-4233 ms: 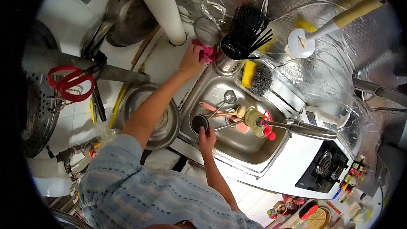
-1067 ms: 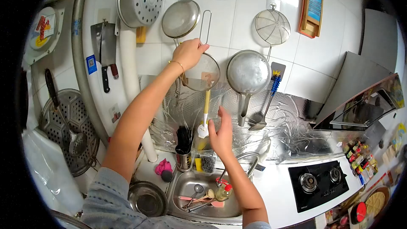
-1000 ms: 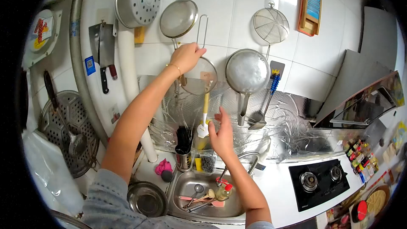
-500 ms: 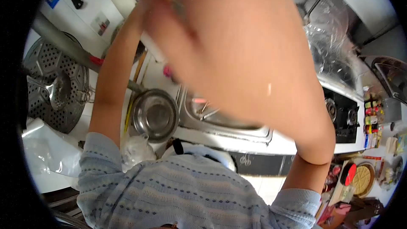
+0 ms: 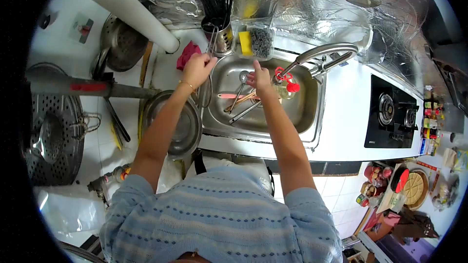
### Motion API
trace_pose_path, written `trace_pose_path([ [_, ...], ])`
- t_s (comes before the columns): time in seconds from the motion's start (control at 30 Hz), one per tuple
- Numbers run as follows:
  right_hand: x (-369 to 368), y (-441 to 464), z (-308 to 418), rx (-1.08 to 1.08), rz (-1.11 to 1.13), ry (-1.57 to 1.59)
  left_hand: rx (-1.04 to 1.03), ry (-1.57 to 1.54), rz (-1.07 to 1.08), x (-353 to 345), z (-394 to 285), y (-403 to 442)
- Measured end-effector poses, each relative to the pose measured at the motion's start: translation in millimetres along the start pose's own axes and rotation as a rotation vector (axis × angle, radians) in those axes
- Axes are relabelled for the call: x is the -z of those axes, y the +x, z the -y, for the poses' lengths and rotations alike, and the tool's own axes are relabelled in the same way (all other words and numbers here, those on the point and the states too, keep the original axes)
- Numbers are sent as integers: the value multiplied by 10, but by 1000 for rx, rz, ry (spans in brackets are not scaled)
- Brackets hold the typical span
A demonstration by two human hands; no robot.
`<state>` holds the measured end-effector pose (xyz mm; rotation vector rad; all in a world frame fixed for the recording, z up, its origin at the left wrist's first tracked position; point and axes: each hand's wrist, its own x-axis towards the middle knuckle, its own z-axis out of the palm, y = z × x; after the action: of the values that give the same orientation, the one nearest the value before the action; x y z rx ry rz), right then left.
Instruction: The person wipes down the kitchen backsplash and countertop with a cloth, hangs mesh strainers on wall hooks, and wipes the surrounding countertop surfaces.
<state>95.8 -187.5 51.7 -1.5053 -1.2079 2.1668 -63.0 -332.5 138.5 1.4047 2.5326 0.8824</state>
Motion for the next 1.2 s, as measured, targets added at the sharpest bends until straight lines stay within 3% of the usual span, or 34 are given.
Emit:
trace_pose_path([
  [0.03, -60, 57, 2, -42, -9, 205, -18, 3, -9, -100, 2, 20],
  [0.1, -154, 169, 17, -86, 6, 306, -59, -7, 18, -327, -14, 126],
  [0.2, -189, 441, -49, 30, 9, 584, -38, -102, 88, -654, -201, 361],
  [0.27, -144, 426, -15, 50, -80, 583, -1, -151, 126, -896, -197, 528],
  [0.33, -105, 373, -1, 141, -191, 608, -129, -217, 159, -1028, -177, 635],
  [0.4, -67, 344, 29, 163, -309, 601, -101, -123, 128, -1066, -171, 678],
  [0.57, -92, 363, 145, 166, -462, 654, -28, -76, 74, -962, 2, 710],
  [0.67, -71, 399, 90, 166, -504, 666, -85, -60, 71, -847, 184, 704],
  [0.9, -157, 268, -58, 81, -388, 566, -26, -110, 64, -541, 467, 500],
  [0.97, -203, 189, -102, 276, -189, 160, 5, -107, 9, -502, 501, 440],
  [1.0, -280, 84, 65, 55, -255, 338, -2, -117, 15, -502, 519, 421],
  [1.1, -370, 162, 26, 63, -78, 349, 4, -250, -67, -538, 552, 364],
  [1.2, -484, 262, 53, 37, -45, 342, 108, -205, -108, -461, 483, 353],
])
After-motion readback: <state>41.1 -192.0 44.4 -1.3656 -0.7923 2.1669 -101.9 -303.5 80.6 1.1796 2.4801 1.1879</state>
